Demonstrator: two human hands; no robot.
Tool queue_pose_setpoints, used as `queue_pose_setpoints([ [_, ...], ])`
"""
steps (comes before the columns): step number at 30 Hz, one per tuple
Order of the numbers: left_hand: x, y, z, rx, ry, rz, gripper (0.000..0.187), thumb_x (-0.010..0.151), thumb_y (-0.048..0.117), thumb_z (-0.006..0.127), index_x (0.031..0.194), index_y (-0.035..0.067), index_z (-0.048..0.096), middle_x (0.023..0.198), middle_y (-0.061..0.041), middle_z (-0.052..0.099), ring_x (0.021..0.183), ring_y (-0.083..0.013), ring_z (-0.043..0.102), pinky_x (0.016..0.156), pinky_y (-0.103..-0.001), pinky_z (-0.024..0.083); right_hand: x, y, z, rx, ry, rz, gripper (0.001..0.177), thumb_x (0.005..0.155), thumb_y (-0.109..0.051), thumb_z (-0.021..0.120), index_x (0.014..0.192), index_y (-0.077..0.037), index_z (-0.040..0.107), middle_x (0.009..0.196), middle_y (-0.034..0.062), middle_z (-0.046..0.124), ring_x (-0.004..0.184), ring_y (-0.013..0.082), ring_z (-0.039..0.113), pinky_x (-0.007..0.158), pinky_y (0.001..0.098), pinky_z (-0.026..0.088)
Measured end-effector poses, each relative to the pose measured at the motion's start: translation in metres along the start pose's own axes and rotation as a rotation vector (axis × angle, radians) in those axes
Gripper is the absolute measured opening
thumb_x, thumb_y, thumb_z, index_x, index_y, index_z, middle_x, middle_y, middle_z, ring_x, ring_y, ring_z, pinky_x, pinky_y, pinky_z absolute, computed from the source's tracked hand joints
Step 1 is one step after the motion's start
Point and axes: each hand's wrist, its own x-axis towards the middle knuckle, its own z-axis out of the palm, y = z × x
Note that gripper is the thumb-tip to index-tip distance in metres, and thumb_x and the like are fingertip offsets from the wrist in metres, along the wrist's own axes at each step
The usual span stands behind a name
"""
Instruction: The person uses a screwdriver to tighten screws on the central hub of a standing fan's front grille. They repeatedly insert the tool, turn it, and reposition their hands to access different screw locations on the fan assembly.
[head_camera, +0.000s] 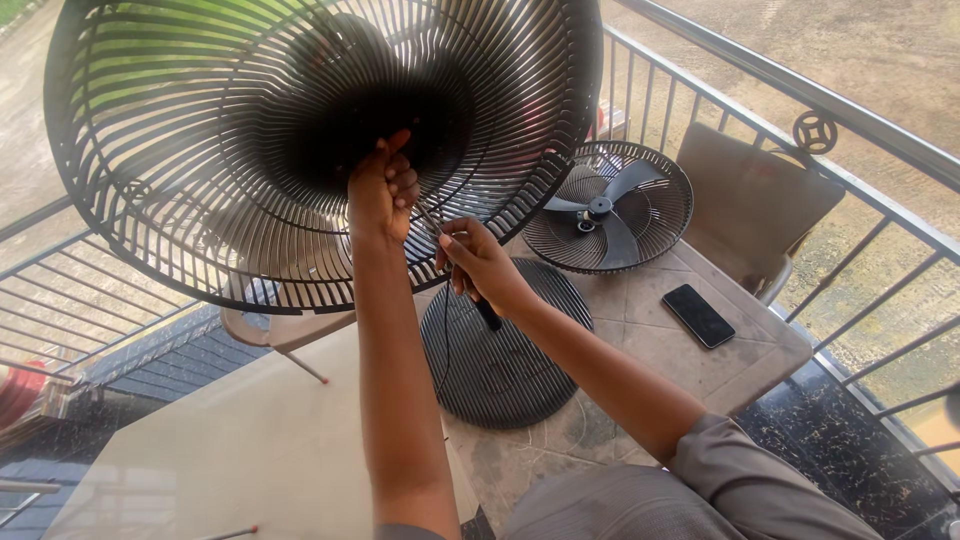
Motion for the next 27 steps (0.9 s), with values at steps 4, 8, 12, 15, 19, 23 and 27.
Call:
queue_pose_setpoints([
  [4,0.000,-0.001,-0.003,0.008,0.010,0.021,0.040,0.111,0.027,0.049,0.125,-0.008,0.063,0.063,0.004,0.042,0.048,-0.0044,0.033,0.041,-0.021,0.027,-0.003,0.005,0.000,-0.041,-0.010,-0.082,0.036,0.105,-0.007,0.059,0.136,0.000,0.043,0.104,0.0113,0.066,0.069,0.0076,0.064,0.045,0.0180,0.047],
  [8,-0.003,-0.002,0.002,0.015,0.059,0.040,0.042,0.109,0.030,0.050,0.123,-0.007,0.064,0.061,0.004,0.042,0.046,-0.0042,0.033,0.039,-0.021,0.026,-0.010,-0.012,0.008,-0.016,-0.044,-0.137,0.035,0.102,-0.006,0.054,0.132,0.001,0.038,0.114,0.0097,0.071,0.083,0.0080,0.074,0.047,0.0190,0.054],
  [12,-0.008,-0.002,0.008,0.069,0.109,0.062,0.042,0.109,0.032,0.050,0.122,-0.005,0.065,0.060,0.005,0.041,0.045,-0.0037,0.033,0.039,-0.021,0.026,-0.018,-0.036,0.011,-0.240,0.019,-0.177,0.038,0.099,-0.007,0.054,0.135,0.000,0.043,0.108,0.0104,0.071,0.074,0.0111,0.076,0.039,0.0215,0.049],
  [15,-0.010,-0.002,0.013,0.056,0.106,0.056,0.041,0.108,0.033,0.052,0.120,-0.004,0.066,0.059,0.005,0.041,0.045,-0.0037,0.034,0.038,-0.021,0.026,-0.017,-0.053,0.006,-0.631,0.101,-0.214,0.040,0.103,-0.013,0.058,0.142,-0.008,0.055,0.088,0.0136,0.070,0.058,0.0160,0.071,0.050,0.0265,0.054],
  [19,-0.012,-0.004,0.013,0.107,0.106,0.057,0.037,0.107,0.031,0.059,0.119,-0.003,0.068,0.060,0.006,0.043,0.046,-0.0033,0.036,0.039,-0.020,0.025,-0.005,-0.067,-0.007,-0.897,0.256,-0.546,0.042,0.103,-0.013,0.061,0.144,-0.008,0.056,0.098,0.0098,0.070,0.070,0.0197,0.066,0.063,0.0361,0.052],
  [23,-0.004,-0.006,0.011,0.089,0.090,0.039,0.033,0.106,0.029,0.059,0.118,-0.001,0.068,0.060,0.005,0.044,0.045,-0.0038,0.037,0.038,-0.021,0.025,0.004,-0.074,-0.017,-0.965,0.273,-0.633,0.044,0.102,-0.010,0.062,0.145,-0.007,0.057,0.099,0.0103,0.067,0.078,0.0210,0.067,0.069,0.0373,0.054],
  [27,0.003,-0.009,0.005,0.143,0.083,0.040,0.035,0.107,0.030,0.052,0.118,0.001,0.067,0.060,0.006,0.044,0.044,-0.0030,0.037,0.036,-0.021,0.023,0.013,-0.078,-0.018,-1.022,0.280,-0.696,0.044,0.102,-0.010,0.061,0.146,-0.006,0.057,0.102,0.0113,0.067,0.078,0.0231,0.066,0.068,0.0376,0.053],
])
